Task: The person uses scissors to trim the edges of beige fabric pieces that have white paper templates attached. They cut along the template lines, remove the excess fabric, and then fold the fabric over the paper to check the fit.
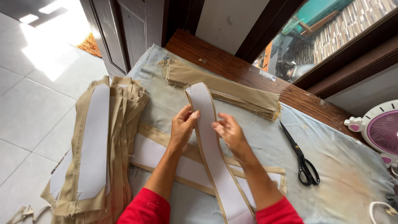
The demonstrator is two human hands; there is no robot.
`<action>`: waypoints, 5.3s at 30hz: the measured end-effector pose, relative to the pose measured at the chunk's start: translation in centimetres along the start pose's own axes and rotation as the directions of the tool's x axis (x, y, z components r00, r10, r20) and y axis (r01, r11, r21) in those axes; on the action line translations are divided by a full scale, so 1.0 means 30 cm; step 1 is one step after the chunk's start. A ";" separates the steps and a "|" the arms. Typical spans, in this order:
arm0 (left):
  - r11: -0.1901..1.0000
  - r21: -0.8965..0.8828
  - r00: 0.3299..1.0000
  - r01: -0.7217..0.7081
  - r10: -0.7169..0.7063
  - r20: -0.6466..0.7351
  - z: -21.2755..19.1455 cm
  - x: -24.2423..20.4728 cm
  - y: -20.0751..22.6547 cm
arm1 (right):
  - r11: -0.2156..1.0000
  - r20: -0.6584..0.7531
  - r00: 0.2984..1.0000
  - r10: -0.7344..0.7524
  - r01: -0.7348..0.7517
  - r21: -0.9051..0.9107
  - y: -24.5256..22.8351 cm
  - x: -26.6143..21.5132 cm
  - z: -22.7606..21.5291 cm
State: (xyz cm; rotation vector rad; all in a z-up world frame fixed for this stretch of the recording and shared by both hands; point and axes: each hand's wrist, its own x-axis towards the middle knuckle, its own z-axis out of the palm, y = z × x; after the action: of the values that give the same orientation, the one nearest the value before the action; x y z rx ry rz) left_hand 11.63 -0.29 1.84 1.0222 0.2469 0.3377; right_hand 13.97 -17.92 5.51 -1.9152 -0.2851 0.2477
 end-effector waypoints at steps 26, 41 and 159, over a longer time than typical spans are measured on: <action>0.920 -0.270 0.958 0.285 -0.268 0.099 -0.069 0.110 0.026 | 0.933 0.241 0.970 0.036 -0.119 0.340 -0.157 -0.025 0.056; 0.981 0.124 0.973 0.152 -0.170 0.155 0.170 -0.201 0.323 | 0.812 -0.331 0.885 -0.329 0.443 0.379 -0.159 -0.044 0.015; 0.989 -0.097 0.985 0.108 -0.120 -0.121 0.159 -0.477 0.418 | 0.414 -0.122 0.399 -0.909 0.897 -0.156 -0.347 -0.247 0.051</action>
State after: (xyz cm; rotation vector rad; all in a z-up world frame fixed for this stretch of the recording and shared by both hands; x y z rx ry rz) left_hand -1.84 -3.60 15.70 0.8947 0.3997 0.3073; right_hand 5.64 -15.32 14.96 -1.5457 -1.1816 -0.7109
